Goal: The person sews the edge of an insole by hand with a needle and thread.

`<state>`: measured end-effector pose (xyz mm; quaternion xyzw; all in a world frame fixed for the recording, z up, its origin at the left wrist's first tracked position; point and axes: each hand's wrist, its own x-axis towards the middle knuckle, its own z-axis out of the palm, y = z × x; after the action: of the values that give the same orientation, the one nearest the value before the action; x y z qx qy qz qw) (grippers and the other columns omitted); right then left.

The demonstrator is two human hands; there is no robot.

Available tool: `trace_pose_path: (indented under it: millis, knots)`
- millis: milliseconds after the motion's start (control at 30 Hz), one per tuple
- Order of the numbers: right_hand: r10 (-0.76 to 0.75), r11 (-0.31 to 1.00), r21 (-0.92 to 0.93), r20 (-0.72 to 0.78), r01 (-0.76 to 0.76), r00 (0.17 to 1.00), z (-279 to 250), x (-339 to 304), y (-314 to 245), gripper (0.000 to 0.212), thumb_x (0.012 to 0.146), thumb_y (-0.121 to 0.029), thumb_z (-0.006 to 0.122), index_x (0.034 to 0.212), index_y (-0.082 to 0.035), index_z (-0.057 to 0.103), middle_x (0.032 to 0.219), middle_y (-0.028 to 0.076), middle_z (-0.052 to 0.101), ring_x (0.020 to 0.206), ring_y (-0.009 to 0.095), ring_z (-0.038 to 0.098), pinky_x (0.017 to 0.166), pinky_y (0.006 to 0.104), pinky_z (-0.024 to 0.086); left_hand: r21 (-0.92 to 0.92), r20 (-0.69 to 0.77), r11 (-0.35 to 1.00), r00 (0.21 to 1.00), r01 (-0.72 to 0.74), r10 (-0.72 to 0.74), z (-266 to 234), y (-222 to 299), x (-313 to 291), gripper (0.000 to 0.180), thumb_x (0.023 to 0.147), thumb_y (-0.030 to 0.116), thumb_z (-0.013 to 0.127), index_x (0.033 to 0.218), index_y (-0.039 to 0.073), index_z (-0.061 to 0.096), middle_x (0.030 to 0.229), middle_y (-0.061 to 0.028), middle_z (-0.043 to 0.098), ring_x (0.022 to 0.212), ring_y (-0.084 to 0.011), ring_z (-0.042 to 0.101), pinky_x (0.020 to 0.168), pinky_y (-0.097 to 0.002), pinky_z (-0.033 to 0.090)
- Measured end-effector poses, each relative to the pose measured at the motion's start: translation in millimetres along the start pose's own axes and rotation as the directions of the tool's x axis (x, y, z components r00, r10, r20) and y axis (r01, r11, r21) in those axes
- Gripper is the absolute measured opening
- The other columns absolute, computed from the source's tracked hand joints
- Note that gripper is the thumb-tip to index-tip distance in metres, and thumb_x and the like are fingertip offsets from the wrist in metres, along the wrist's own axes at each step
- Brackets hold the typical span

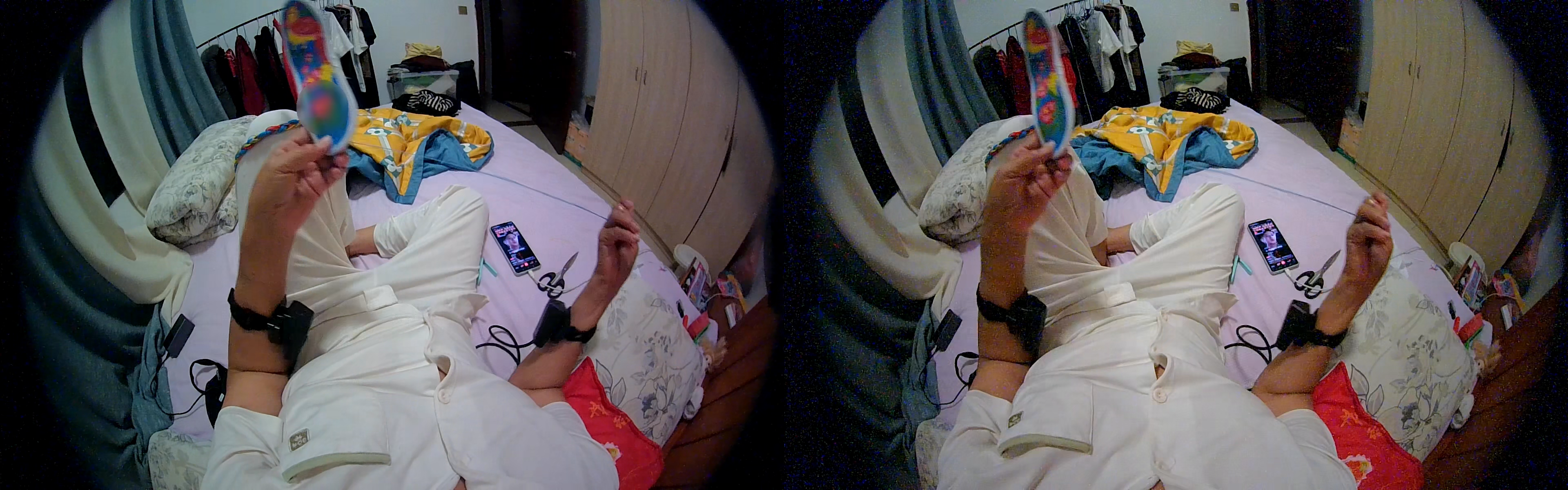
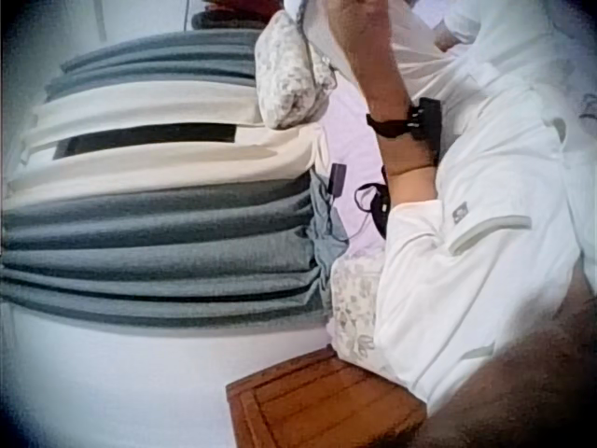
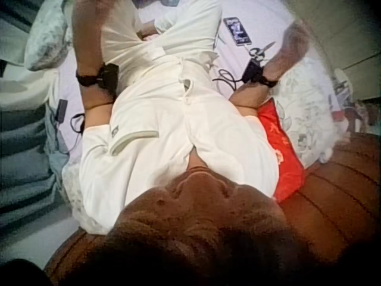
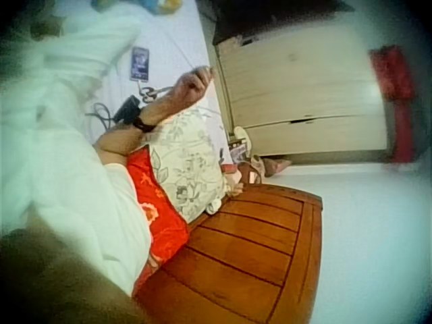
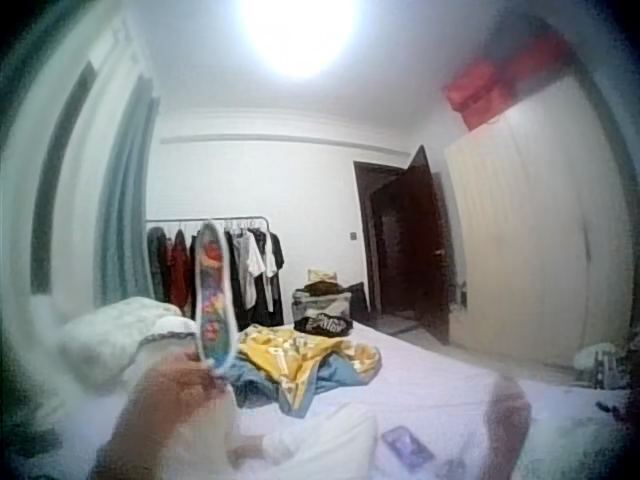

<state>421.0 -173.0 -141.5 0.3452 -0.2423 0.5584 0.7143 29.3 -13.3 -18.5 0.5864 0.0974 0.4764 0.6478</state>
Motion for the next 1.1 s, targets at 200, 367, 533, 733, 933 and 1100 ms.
trace_pose_path:
  millis: [200,367,533,733,933,1100]
  knots:
    - [-0.278,0.9,-0.395,-0.194,0.185,0.941,-7,-32,-75,0.008,0.09,-0.005,0.038,0.087,0.003,0.037,0.065,0.003,0.036,0.054,0.009,0.038,0.041,0.0193,0.039,-0.139,-0.076,0.985,0.993,-0.101,0.091,-15,36,-10,0.018,0.086,0.004,0.045,0.103,-0.003,0.042,0.083,-0.0111,0.05,0.065,-0.0132,0.046,0.055,-0.0198,0.044]
    - [-0.619,0.479,-0.835,-0.101,0.272,0.779,-41,-22,-86,0.009,0.087,-0.003,0.044,0.081,-0.005,0.039,0.058,-0.001,0.031,0.048,0.008,0.032,0.039,0.0179,0.031,-0.137,0.015,0.988,0.997,-0.073,0.076,-9,29,-10,0.019,0.085,0.005,0.047,0.103,-0.001,0.043,0.083,-0.0112,0.051,0.066,-0.013,0.05,0.056,-0.02,0.044]
    - [-0.577,0.242,-0.968,-0.096,0.057,0.811,-36,16,30,0.01,0.087,-0.011,0.048,0.094,-0.008,0.041,0.061,0.0,0.041,0.048,0.009,0.041,0.038,0.0199,0.035,0.044,0.048,0.989,0.988,0.144,-0.146,26,-19,-9,0.03,0.076,0.003,0.06,0.104,0.001,0.05,0.088,-0.0082,0.059,0.072,-0.0148,0.06,0.063,-0.023,0.05]
    - [-0.043,0.127,-0.957,-0.269,-0.262,0.962,-47,9,162,0.011,0.088,-0.012,0.046,0.095,-0.004,0.047,0.054,0.001,0.041,0.042,0.009,0.044,0.036,0.0228,0.04,0.098,0.169,0.948,0.934,0.302,-0.315,49,-50,-15,0.034,0.073,-0.001,0.062,0.105,-0.002,0.051,0.092,-0.0091,0.06,0.076,-0.0164,0.061,0.07,-0.0261,0.05]
    - [0.198,0.097,-0.96,-0.242,-0.264,0.95,-45,-2,185,0.013,0.088,-0.006,0.041,0.095,0.001,0.051,0.058,0.002,0.044,0.047,0.009,0.045,0.04,0.0224,0.043,0.162,0.191,0.95,0.936,0.267,-0.296,54,-59,-21,0.035,0.069,0.004,0.067,0.101,0.0,0.053,0.087,-0.0055,0.06,0.074,-0.0106,0.057,0.067,-0.0228,0.045]
    - [0.257,0.075,-0.967,-0.218,-0.244,0.942,-48,-1,179,0.014,0.088,-0.004,0.041,0.093,0.002,0.053,0.057,0.002,0.045,0.047,0.009,0.045,0.043,0.0223,0.042,0.155,0.188,0.953,0.939,0.26,-0.287,56,-56,-21,0.033,0.069,0.003,0.067,0.1,0.001,0.054,0.086,-0.0041,0.059,0.07,-0.0086,0.053,0.065,-0.0218,0.044]
